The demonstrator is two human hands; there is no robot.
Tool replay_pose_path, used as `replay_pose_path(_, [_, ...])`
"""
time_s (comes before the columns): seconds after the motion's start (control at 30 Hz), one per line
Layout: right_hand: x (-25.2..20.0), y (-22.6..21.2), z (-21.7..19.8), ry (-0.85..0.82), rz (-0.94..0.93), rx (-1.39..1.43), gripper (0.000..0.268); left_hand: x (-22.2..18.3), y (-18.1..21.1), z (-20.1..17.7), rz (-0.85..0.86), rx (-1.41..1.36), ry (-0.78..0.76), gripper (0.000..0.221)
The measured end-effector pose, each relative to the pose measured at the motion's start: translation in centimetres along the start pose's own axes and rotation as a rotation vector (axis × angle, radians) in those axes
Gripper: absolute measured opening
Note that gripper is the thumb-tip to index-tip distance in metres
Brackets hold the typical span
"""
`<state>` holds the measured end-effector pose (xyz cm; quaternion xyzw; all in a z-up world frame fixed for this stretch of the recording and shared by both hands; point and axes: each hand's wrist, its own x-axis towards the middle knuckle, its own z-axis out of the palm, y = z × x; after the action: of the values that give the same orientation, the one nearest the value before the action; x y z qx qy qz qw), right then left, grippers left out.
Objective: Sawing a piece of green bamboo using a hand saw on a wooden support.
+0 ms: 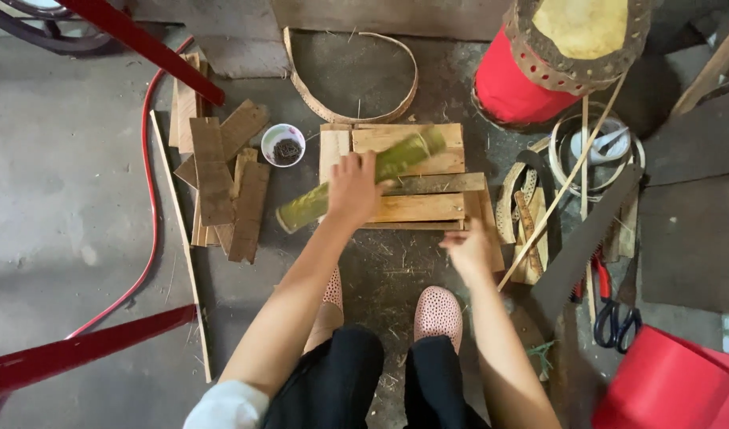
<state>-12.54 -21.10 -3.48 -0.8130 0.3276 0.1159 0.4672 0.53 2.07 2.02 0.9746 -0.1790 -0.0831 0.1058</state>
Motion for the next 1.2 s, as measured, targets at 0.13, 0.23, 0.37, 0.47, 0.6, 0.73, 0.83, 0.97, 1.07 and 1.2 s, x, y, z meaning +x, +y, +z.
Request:
replay_pose_path(0.13, [1.1, -0.7, -2.2, 0.187, -0.070, 0.023, 0.042, -2.2, -3.3, -2.6, -0.276, -0.145, 0.064, 0.064])
replay_pose_path(0.23, [2.4, -3.3, -3.3, 0.236, -0.133, 0.129, 0.039, -3.9, -5.5, -3.7, -0.341, -0.270, 0.104, 0.065])
replay_pose_path(0.37, [4.9, -3.8, -3.5, 0.173, -0.193, 0.361, 0.034, -5.4, -5.9, -4.5, -0.386, -0.412, -0.043, 0.062])
replay_pose_path(0.47, [5.2, -3.3, -3.3, 0.176, -0.226, 0.426, 0.031, -5.5, -6.2, -3.3, -0.437, -0.546, -0.123, 0.071])
replay_pose_path(0.6, [6.6, -1.5, -2.3, 0.198, -0.277, 0.446, 0.032, -5.6, -6.3, -2.1, -0.481, -0.702, -0.185, 0.078])
replay_pose_path(0.73, [8.3, 0.1, -1.9, 0.229, -0.312, 0.439, 0.036, -5.9, -5.2, -2.8, -0.486, -0.764, -0.199, 0.079])
replay_pose_path(0.83, [9.1, 0.9, -1.8, 0.239, -0.312, 0.425, 0.039, -6.0, -4.8, -3.1, -0.447, -0.790, -0.171, 0.072])
replay_pose_path(0.97, [8.6, 1.1, -1.6, 0.239, -0.291, 0.361, 0.044, -6.0, -5.0, -2.3, -0.433, -0.775, -0.165, 0.072])
replay_pose_path(1.07, [6.7, -0.2, -1.9, 0.260, -0.310, 0.313, 0.046, -6.1, -5.0, -1.8, -0.424, -0.732, -0.165, 0.071])
replay_pose_path(1.2, [1.7, -2.5, -1.6, 0.270, -0.179, 0.141, 0.059, -6.0, -4.2, -2.0, -0.395, -0.697, -0.052, 0.065])
